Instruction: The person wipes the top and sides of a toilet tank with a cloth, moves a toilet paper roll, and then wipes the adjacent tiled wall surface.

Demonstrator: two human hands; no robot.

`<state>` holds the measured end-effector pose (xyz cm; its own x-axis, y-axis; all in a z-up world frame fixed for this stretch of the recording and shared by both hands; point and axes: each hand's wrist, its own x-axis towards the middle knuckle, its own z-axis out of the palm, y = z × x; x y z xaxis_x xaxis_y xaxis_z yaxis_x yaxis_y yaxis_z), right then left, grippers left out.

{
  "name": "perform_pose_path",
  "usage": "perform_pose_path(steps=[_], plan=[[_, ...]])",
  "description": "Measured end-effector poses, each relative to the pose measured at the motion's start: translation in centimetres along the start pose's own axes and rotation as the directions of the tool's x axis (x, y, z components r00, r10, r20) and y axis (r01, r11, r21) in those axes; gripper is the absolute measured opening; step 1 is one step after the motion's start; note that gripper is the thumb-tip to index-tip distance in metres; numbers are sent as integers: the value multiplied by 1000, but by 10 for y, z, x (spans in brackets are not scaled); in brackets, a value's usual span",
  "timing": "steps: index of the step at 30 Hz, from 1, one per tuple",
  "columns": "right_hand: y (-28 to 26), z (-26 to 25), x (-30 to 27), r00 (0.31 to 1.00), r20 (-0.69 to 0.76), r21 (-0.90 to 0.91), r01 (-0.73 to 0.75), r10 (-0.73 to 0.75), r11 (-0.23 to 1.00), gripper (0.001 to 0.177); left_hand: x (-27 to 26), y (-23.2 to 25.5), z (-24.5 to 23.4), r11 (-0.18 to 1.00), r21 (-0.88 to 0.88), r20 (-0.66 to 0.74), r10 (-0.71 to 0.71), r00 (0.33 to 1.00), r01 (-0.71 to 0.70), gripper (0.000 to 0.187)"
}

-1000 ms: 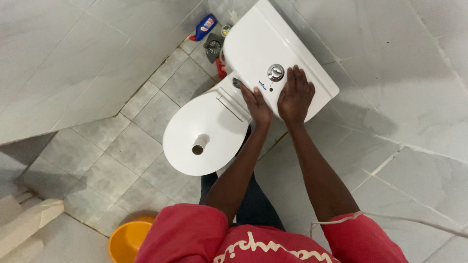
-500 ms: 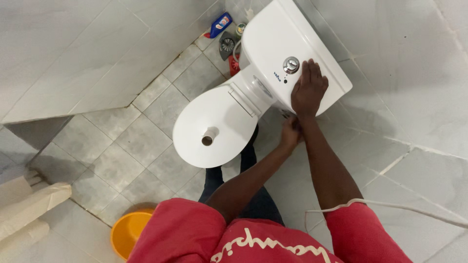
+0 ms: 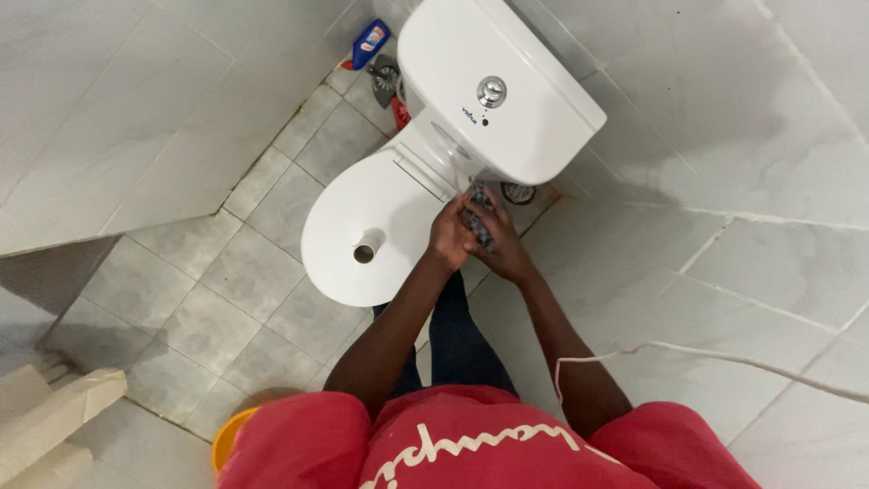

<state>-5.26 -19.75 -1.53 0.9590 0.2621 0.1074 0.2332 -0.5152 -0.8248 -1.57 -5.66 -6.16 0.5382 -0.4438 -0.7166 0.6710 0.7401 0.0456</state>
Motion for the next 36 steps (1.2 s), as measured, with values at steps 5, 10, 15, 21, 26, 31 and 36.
perform_pose_path(steps=[5,10,15,21,26,31,36], plan=[[11,1,-1,924,-231,231,-254,306,939,34,-42,10,36,912,408,110,-2,994,-43,65],[4,-19,47,809,-514,221,-199,287,955,26,-54,38,37,594,704,195,366,910,-389,68],[-8,-16,122,939,-343,-440,-171,11,882,42,-27,68,44,94,864,320,656,683,-495,54],[35,-17,101,897,-426,-634,-391,120,668,36,6,97,86,-364,784,597,663,451,-503,53],[119,-66,33,688,-724,-419,-499,53,758,14,28,101,108,-452,744,662,600,449,-493,59],[137,-118,-5,485,-857,-234,-669,176,706,24,83,103,142,-527,753,658,607,446,-394,62],[68,-83,46,700,-707,-216,-347,99,913,52,108,98,147,-758,653,682,587,435,-2,56]])
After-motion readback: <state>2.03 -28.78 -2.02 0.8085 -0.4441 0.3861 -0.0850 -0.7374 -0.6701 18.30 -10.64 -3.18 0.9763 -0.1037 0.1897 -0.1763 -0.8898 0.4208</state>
